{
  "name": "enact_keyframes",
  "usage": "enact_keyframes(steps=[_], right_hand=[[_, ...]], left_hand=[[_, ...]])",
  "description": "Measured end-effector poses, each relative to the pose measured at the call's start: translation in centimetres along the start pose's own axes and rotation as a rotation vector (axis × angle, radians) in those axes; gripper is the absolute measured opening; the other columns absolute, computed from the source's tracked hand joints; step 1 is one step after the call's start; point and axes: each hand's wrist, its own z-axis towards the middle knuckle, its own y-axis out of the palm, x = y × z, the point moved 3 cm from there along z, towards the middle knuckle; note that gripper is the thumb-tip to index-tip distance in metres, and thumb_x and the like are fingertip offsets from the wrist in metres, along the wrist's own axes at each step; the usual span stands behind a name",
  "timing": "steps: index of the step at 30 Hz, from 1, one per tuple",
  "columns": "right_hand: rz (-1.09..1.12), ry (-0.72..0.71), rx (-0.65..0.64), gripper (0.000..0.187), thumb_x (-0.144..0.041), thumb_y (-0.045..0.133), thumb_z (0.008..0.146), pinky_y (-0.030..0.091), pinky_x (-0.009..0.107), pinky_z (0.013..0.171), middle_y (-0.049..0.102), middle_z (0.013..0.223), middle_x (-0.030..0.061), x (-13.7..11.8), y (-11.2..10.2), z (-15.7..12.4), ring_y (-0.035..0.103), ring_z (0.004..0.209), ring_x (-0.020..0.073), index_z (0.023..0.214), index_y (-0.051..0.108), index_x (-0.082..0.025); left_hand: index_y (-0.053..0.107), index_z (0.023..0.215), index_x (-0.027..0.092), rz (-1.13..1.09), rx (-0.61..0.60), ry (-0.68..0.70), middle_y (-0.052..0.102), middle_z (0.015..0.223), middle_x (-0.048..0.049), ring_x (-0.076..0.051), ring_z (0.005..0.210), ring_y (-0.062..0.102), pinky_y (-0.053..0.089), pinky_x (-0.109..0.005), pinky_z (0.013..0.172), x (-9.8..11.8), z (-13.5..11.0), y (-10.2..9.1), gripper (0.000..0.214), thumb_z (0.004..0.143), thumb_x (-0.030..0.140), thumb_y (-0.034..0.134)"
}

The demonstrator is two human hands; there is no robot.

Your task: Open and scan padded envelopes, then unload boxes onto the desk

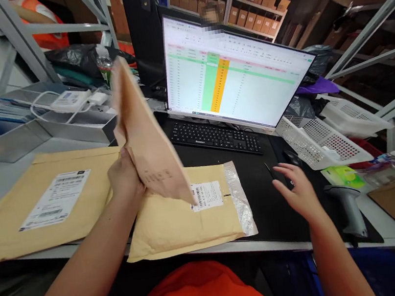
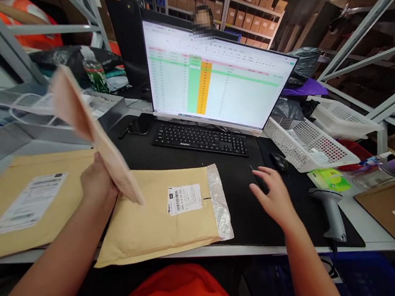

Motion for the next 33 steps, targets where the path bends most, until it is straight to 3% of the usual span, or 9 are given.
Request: enact_keyframes(steps=[2,4,10,13,19,24,27,30,33], right_hand=[[0.209,-0.044,-0.123,0.039,-0.049,0.058,0.098,0.052,0.048,0.105,0.058,0.138,0.0138,-2.5,2.0,0.5,0.056,0.129,0.0295,0.129,0.065,-0.026],[0.403,-0.058,-0.199,0.042,-0.049,0.057,0.1,0.054,0.046,0.103,0.056,0.139,0.0132,-4.7,3.5,1.0,0.059,0.127,0.0277,0.136,0.06,-0.028],[0.901,-0.017,-0.394,0.074,-0.059,0.069,0.09,0.06,0.042,0.093,0.055,0.143,0.0132,-9.1,7.4,2.2,0.07,0.107,0.0236,0.152,0.04,-0.031],[0.95,0.104,-0.433,0.079,-0.05,0.078,0.084,0.06,0.042,0.093,0.063,0.137,0.0125,-9.7,9.3,2.4,0.071,0.111,0.0253,0.149,0.039,-0.028],[1.005,0.295,-0.342,0.068,-0.044,0.085,0.073,0.06,0.046,0.097,0.073,0.123,0.0109,-8.0,11.8,2.7,0.073,0.11,0.0279,0.129,0.052,-0.023],[0.93,0.269,-0.316,0.056,-0.05,0.08,0.076,0.063,0.044,0.09,0.075,0.112,0.0115,-6.8,12.3,2.4,0.075,0.102,0.027,0.118,0.059,-0.02],[0.646,0.181,-0.079,0.056,-0.047,0.074,0.083,0.063,0.043,0.085,0.071,0.121,0.0139,-6.3,10.8,2.8,0.074,0.098,0.0254,0.129,0.057,-0.019],[0.246,-0.027,0.184,0.078,-0.038,0.078,0.082,0.059,0.048,0.097,0.055,0.146,0.0179,-6.7,7.9,3.8,0.064,0.123,0.0303,0.15,0.043,-0.022],[-0.026,-0.313,0.155,0.066,-0.03,0.076,0.086,0.043,0.053,0.117,0.05,0.154,0.0171,-7.7,5.9,5.2,0.047,0.143,0.0328,0.147,0.051,-0.022]], left_hand=[[0.056,0.078,0.015,0.045,0.14,0.161,0.053,0.07,0.0029,-0.009,0.06,0.043,0.038,-0.024,0.056,0.8,-0.7,0.5,0.04,0.094,0.051,0.06],[0.054,0.071,0.016,0.085,0.197,0.261,0.051,0.066,0.0035,-0.009,0.059,0.041,0.035,-0.024,0.054,1.2,-1.1,1.0,0.041,0.089,0.051,0.064],[0.065,0.082,0.013,0.222,0.128,0.375,0.063,0.073,0.0001,-0.011,0.064,0.051,0.041,-0.024,0.06,1.8,-2.2,1.3,0.031,0.084,0.044,0.067],[0.069,0.083,0.013,0.285,0.055,0.37,0.066,0.073,-0.0008,-0.011,0.066,0.053,0.041,-0.022,0.06,1.9,-2.7,1.5,0.03,0.082,0.043,0.068],[0.074,0.097,0.015,0.275,-0.13,0.257,0.075,0.087,-0.0052,-0.013,0.07,0.062,0.05,-0.021,0.061,1.5,-3.6,2.2,0.038,0.078,0.047,0.071],[0.074,0.113,0.017,0.322,-0.331,0.151,0.078,0.102,-0.0094,-0.019,0.077,0.07,0.057,-0.027,0.064,1.3,-4.7,2.7,0.06,0.065,0.051,0.085],[0.075,0.114,0.019,0.4,-0.368,0.169,0.078,0.102,-0.0084,-0.019,0.081,0.07,0.055,-0.023,0.064,1.5,-4.9,2.7,0.061,0.063,0.051,0.086],[0.076,0.113,0.02,0.481,-0.396,0.195,0.079,0.101,-0.0066,-0.018,0.082,0.07,0.053,-0.021,0.063,1.5,-5.1,2.9,0.059,0.064,0.053,0.085],[0.077,0.112,0.021,0.492,-0.417,0.168,0.079,0.1,-0.0059,-0.018,0.079,0.07,0.054,-0.021,0.062,1.4,-5.2,3.0,0.06,0.063,0.054,0.086]])
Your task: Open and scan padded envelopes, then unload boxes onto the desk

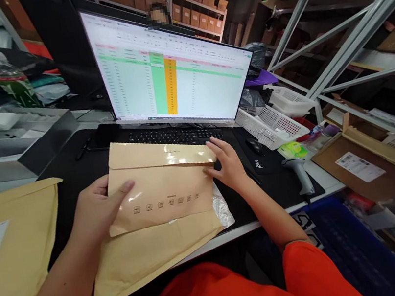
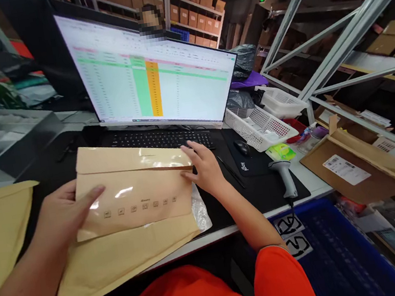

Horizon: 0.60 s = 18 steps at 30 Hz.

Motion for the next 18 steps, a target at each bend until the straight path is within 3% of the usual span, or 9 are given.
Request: enact_keyframes(steps=[2,4,6,9,14,18], right_hand=[[-0.059,-0.112,-0.104,0.046,-0.022,0.07,0.09,0.044,0.05,0.115,0.06,0.144,0.0154,-0.1,-0.5,1.1,0.055,0.135,0.031,0.135,0.062,-0.02],[-0.06,-0.123,-0.157,0.033,-0.015,0.06,0.092,0.052,0.044,0.104,0.071,0.128,0.0134,-0.1,-1.0,2.0,0.066,0.119,0.0278,0.123,0.07,-0.019],[0.0,-0.067,-0.137,0.029,-0.014,0.053,0.094,0.055,0.039,0.094,0.076,0.114,0.0107,-0.1,-1.6,2.9,0.071,0.106,0.025,0.114,0.074,-0.019],[0.187,0.094,-0.037,0.023,-0.027,0.057,0.096,0.056,0.035,0.089,0.078,0.107,0.0067,0.3,-2.8,4.1,0.072,0.099,0.0232,0.109,0.075,-0.021],[0.483,0.359,-0.049,0.035,-0.043,0.067,0.087,0.056,0.036,0.089,0.075,0.112,0.0045,2.1,-3.1,5.7,0.07,0.1,0.0244,0.113,0.072,-0.021],[0.417,0.425,-0.02,0.049,-0.04,0.069,0.086,0.055,0.039,0.091,0.071,0.112,0.0067,2.7,-2.6,6.2,0.067,0.1,0.0241,0.13,0.061,-0.02]], left_hand=[[0.076,0.113,0.021,-0.011,-0.019,-0.021,0.079,0.101,-0.0056,-0.017,0.077,0.069,0.055,-0.021,0.061,0.1,0.0,0.1,0.062,0.061,0.054,0.087],[0.076,0.113,0.021,-0.005,-0.027,-0.049,0.079,0.099,-0.0058,-0.016,0.074,0.069,0.055,-0.021,0.059,0.0,0.0,0.1,0.063,0.06,0.054,0.088],[0.076,0.112,0.019,0.007,-0.029,-0.069,0.079,0.096,-0.0064,-0.016,0.071,0.068,0.055,-0.021,0.057,-0.1,0.0,0.0,0.066,0.057,0.054,0.089],[0.076,0.112,0.018,-0.007,-0.037,-0.048,0.079,0.096,-0.0069,-0.017,0.072,0.068,0.057,-0.023,0.058,-0.5,0.3,-0.2,0.069,0.056,0.055,0.089],[0.077,0.105,0.018,0.026,-0.058,0.008,0.079,0.098,-0.0073,-0.02,0.078,0.07,0.059,-0.026,0.062,-0.6,0.7,0.0,0.064,0.053,0.053,0.088],[0.079,0.099,0.018,0.026,0.02,0.013,0.079,0.093,-0.0074,-0.024,0.078,0.071,0.062,-0.032,0.063,-0.1,0.2,0.1,0.061,0.049,0.052,0.088]])
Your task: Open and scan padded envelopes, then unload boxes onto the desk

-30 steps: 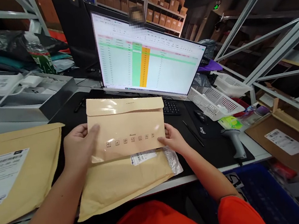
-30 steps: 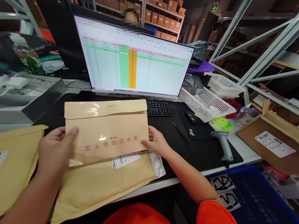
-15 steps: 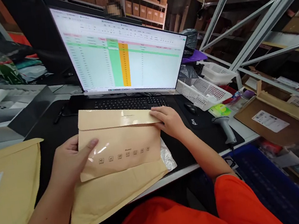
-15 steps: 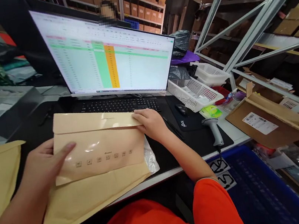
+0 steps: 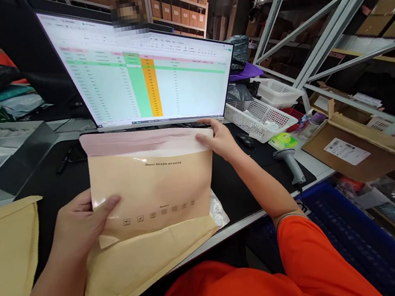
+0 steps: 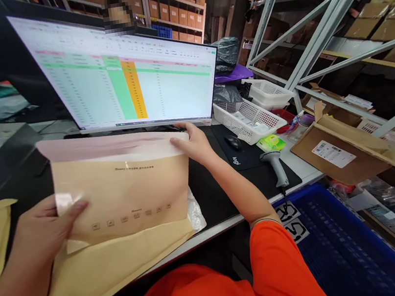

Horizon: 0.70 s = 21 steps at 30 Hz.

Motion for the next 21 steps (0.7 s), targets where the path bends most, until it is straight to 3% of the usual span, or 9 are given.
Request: enact_keyframes(steps=[3,6,7,9,11,15,19,21], right_hand=[[-0.24,-0.079,0.141,0.047,-0.033,0.068,0.09,0.053,0.04,0.091,0.065,0.12,0.0099,-0.9,0.4,-0.4,0.062,0.106,0.0258,0.134,0.055,-0.021],[-0.507,-0.239,0.2,0.015,-0.022,0.056,0.098,0.049,0.042,0.094,0.061,0.117,0.0108,-2.6,1.5,-1.2,0.056,0.112,0.0275,0.111,0.064,-0.024],[-0.569,-0.301,0.172,0.014,-0.018,0.052,0.1,0.047,0.042,0.095,0.063,0.112,0.0101,-3.2,2.0,-1.4,0.055,0.111,0.0271,0.102,0.065,-0.024],[-0.64,-0.391,0.066,0.025,-0.011,0.046,0.1,0.044,0.041,0.095,0.065,0.1,0.0086,-4.2,2.9,-1.8,0.057,0.104,0.0252,0.089,0.065,-0.024],[-0.633,-0.408,-0.071,0.027,-0.008,0.045,0.099,0.044,0.038,0.091,0.066,0.098,0.0085,-5.2,3.5,-2.0,0.058,0.099,0.0234,0.089,0.067,-0.022],[-0.447,-0.354,-0.346,0.023,-0.013,0.047,0.098,0.045,0.032,0.086,0.07,0.102,0.0083,-7.0,3.6,-2.1,0.06,0.099,0.0209,0.095,0.07,-0.016],[-0.284,-0.243,-0.486,0.018,-0.013,0.051,0.093,0.047,0.03,0.081,0.07,0.095,0.005,-8.2,2.8,-2.2,0.062,0.087,0.0186,0.086,0.067,-0.016],[-0.171,-0.204,-0.592,0.016,-0.014,0.053,0.092,0.049,0.03,0.086,0.072,0.101,0.0049,-8.9,2.4,-2.5,0.065,0.094,0.0193,0.084,0.067,-0.017]], left_hand=[[0.079,0.101,0.019,-0.017,0.021,0.019,0.079,0.095,-0.0066,-0.024,0.079,0.071,0.062,-0.033,0.066,0.0,-0.3,0.0,0.059,0.052,0.052,0.087],[0.079,0.107,0.02,-0.042,0.033,0.013,0.079,0.099,-0.0059,-0.022,0.078,0.071,0.061,-0.031,0.066,-0.4,-0.3,-0.2,0.06,0.056,0.05,0.088],[0.078,0.108,0.021,-0.046,0.041,0.012,0.079,0.099,-0.0058,-0.021,0.077,0.071,0.061,-0.031,0.065,-0.5,-0.2,-0.2,0.06,0.056,0.049,0.088],[0.078,0.108,0.02,-0.048,0.056,0.019,0.079,0.099,-0.0057,-0.02,0.076,0.07,0.06,-0.029,0.064,-0.6,-0.1,-0.4,0.06,0.056,0.049,0.089],[0.078,0.108,0.02,-0.044,0.061,0.033,0.079,0.097,-0.0056,-0.02,0.076,0.069,0.059,-0.028,0.064,-0.6,-0.1,-0.5,0.06,0.056,0.049,0.089],[0.079,0.107,0.02,-0.036,0.045,0.039,0.079,0.096,-0.0048,-0.019,0.076,0.069,0.059,-0.027,0.064,-0.3,-0.2,-0.5,0.057,0.058,0.049,0.088],[0.08,0.1,0.02,-0.025,0.059,0.065,0.079,0.093,-0.0053,-0.021,0.078,0.069,0.059,-0.03,0.065,-0.4,-0.1,-0.6,0.056,0.053,0.05,0.087],[0.08,0.097,0.02,-0.007,0.054,0.1,0.078,0.093,-0.0059,-0.023,0.08,0.069,0.059,-0.032,0.066,-0.5,0.0,-0.7,0.055,0.051,0.051,0.086]])
